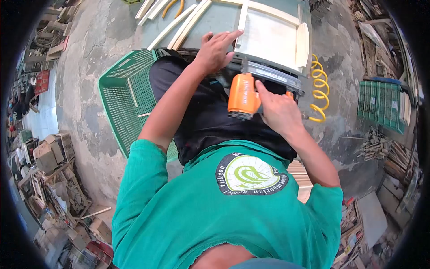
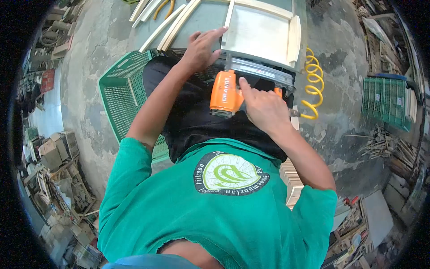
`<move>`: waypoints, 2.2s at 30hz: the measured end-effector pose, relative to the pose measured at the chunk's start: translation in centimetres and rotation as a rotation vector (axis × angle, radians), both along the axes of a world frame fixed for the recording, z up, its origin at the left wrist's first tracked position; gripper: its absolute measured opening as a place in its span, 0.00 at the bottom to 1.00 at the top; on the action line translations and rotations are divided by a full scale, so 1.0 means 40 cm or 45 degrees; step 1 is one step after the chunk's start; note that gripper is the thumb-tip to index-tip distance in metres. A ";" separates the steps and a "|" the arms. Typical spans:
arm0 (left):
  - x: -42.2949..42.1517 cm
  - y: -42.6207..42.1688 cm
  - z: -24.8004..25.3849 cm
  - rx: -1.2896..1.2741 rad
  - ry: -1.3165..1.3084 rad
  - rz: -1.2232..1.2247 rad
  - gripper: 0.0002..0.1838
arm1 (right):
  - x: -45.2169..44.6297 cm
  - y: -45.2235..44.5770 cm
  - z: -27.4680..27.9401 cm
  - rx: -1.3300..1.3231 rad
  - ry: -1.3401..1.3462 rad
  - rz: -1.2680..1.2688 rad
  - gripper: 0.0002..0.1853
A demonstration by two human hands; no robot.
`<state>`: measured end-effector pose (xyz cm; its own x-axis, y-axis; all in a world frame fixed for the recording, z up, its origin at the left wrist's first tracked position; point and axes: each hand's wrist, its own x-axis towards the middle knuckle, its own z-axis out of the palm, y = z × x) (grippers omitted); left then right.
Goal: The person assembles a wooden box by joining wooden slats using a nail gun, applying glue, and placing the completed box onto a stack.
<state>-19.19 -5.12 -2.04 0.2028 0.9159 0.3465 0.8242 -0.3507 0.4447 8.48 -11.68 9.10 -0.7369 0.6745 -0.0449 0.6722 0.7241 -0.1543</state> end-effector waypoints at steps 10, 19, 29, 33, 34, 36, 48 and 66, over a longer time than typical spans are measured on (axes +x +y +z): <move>0.002 0.004 -0.011 0.068 -0.030 0.010 0.46 | -0.056 0.010 -0.131 0.184 -0.054 0.033 0.21; 0.006 0.003 -0.005 0.036 -0.017 0.038 0.45 | -0.065 0.019 -0.113 0.184 -0.083 0.033 0.21; 0.007 0.001 0.001 0.028 -0.016 0.027 0.44 | -0.053 0.023 -0.147 0.177 -0.087 0.022 0.21; 0.002 -0.001 0.012 -0.062 -0.026 -0.003 0.45 | -0.053 0.019 -0.129 0.157 -0.008 0.038 0.21; 0.001 0.001 0.014 -0.057 -0.025 -0.003 0.45 | -0.054 0.018 -0.123 0.150 -0.026 0.025 0.21; 0.002 0.000 0.016 -0.084 -0.023 0.013 0.44 | -0.055 0.020 -0.126 0.136 -0.026 0.019 0.21; 0.002 0.000 0.010 -0.052 -0.002 -0.001 0.45 | -0.055 0.023 -0.142 0.179 -0.004 0.041 0.21; 0.007 0.000 0.014 -0.069 -0.043 0.035 0.44 | 0.100 0.058 0.126 -0.046 0.130 -0.244 0.43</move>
